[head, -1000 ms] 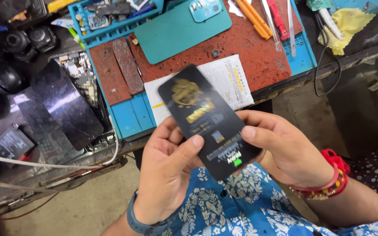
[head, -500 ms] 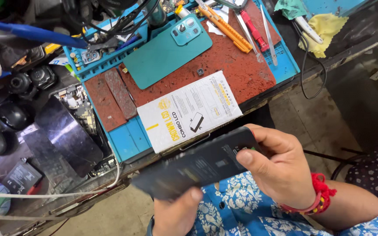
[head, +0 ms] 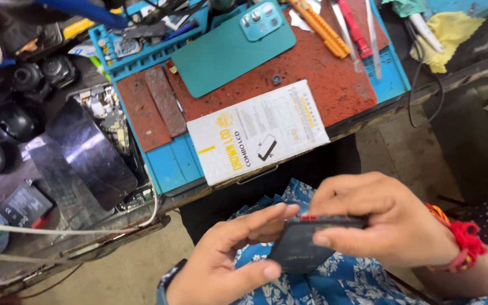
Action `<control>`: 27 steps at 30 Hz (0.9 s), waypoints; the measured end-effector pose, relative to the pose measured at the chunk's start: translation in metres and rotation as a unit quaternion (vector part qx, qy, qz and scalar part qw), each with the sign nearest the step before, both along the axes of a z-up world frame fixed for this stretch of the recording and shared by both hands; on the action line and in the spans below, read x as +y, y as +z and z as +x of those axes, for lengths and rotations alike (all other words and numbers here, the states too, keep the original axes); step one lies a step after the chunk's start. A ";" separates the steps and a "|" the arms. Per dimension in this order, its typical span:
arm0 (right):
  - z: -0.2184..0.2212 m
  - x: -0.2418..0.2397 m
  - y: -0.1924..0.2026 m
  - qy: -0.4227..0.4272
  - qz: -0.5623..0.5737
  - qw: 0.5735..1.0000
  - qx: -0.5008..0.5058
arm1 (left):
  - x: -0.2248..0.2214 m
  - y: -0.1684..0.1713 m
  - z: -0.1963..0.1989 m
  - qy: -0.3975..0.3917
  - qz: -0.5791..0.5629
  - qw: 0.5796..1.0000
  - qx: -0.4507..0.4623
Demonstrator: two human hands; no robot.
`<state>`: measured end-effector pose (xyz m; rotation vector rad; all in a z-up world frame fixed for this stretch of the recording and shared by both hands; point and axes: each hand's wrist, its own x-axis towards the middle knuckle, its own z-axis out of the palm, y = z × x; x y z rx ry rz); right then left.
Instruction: The person assembles a mobile phone by placing the battery into the chassis, connecting internal ribbon cables, and snapping the rear casing onto the device.
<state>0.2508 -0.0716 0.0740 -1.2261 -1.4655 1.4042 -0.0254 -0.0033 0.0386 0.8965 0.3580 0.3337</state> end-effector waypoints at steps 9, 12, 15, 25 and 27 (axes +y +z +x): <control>-0.012 -0.009 0.020 0.025 0.033 0.997 -0.061 | -0.016 0.032 0.016 0.133 0.208 0.969 0.013; -0.016 -0.013 0.019 0.021 0.055 0.997 -0.047 | -0.018 0.031 0.017 0.165 0.263 0.951 0.006; -0.013 -0.009 0.019 0.058 0.095 0.992 -0.060 | -0.021 0.025 0.011 0.156 0.314 0.937 0.018; -0.015 -0.005 0.020 0.081 0.110 0.987 -0.080 | -0.028 0.015 0.007 0.184 0.348 0.919 0.020; -0.017 -0.006 0.019 0.079 0.116 0.986 -0.093 | -0.028 0.014 0.006 0.184 0.361 0.914 0.022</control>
